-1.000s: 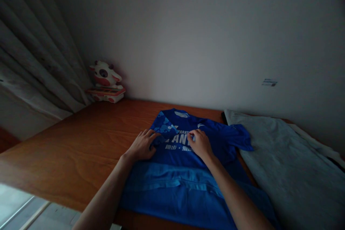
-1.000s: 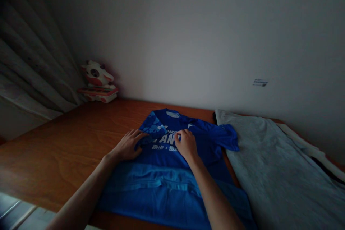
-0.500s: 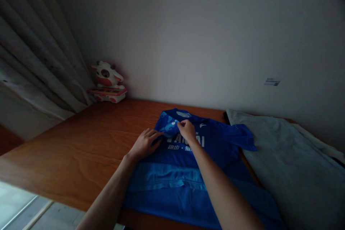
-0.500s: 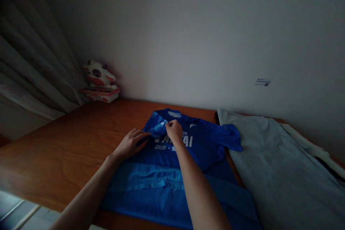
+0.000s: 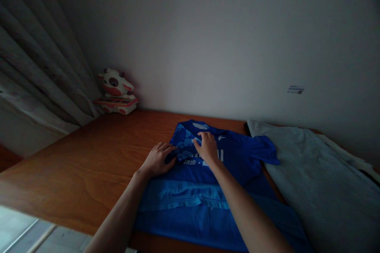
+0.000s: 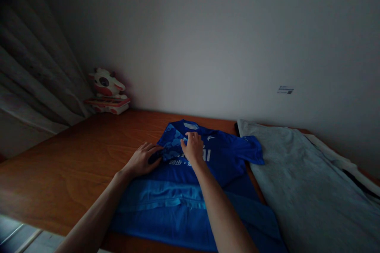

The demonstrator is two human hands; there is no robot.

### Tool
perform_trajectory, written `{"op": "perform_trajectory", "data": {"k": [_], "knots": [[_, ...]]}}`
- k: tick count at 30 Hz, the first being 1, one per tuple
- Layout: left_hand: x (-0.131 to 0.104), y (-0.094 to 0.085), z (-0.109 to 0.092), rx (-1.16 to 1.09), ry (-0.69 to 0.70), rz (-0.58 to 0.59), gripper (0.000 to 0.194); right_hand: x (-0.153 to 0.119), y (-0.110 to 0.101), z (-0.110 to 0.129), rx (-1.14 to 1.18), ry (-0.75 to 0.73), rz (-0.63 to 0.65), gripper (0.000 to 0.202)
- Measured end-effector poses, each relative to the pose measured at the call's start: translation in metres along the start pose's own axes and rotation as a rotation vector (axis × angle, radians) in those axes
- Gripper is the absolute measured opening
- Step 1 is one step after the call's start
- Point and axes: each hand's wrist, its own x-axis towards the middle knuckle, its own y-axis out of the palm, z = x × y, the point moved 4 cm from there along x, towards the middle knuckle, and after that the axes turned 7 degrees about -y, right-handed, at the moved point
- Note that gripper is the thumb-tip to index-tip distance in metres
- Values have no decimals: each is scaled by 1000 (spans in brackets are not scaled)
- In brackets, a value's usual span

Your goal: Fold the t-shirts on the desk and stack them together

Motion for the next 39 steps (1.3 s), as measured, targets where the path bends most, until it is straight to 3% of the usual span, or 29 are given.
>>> {"op": "perform_trajectory", "data": {"k": [4, 7, 9, 12, 17, 21, 25, 28, 31, 34, 39], "knots": [[-2, 8, 13, -4, -108, 91, 53, -26, -3, 29, -9, -455, 183, 34], [-3, 12, 24, 61, -200, 122, 58, -45, 0, 34, -3, -594, 391, 40], [-2, 11, 28, 109, -260, 109, 59, -52, -1, 33, -8, -578, 462, 42], [0, 6, 27, 126, -259, 64, 56, -56, -8, 32, 2, -496, 459, 47], [2, 9, 17, 16, -95, 18, 51, -64, -28, 29, -55, -356, 398, 50], [-1, 21, 20, 26, -142, 89, 55, -76, -38, 11, -159, -264, 320, 48], [7, 19, 15, 30, -167, -15, 51, -86, -36, -8, -183, -202, 276, 47], [29, 20, 1, -5, -150, -63, 48, -86, -38, -14, -87, -202, 170, 42], [59, 34, -16, 37, -214, -16, 51, -83, -49, -18, 10, -198, 16, 33], [82, 54, -26, 109, -362, 58, 57, -81, -61, -25, 23, -164, -86, 28], [89, 77, -19, 219, -498, 162, 71, -84, -60, -35, -86, -110, -40, 31]]}}
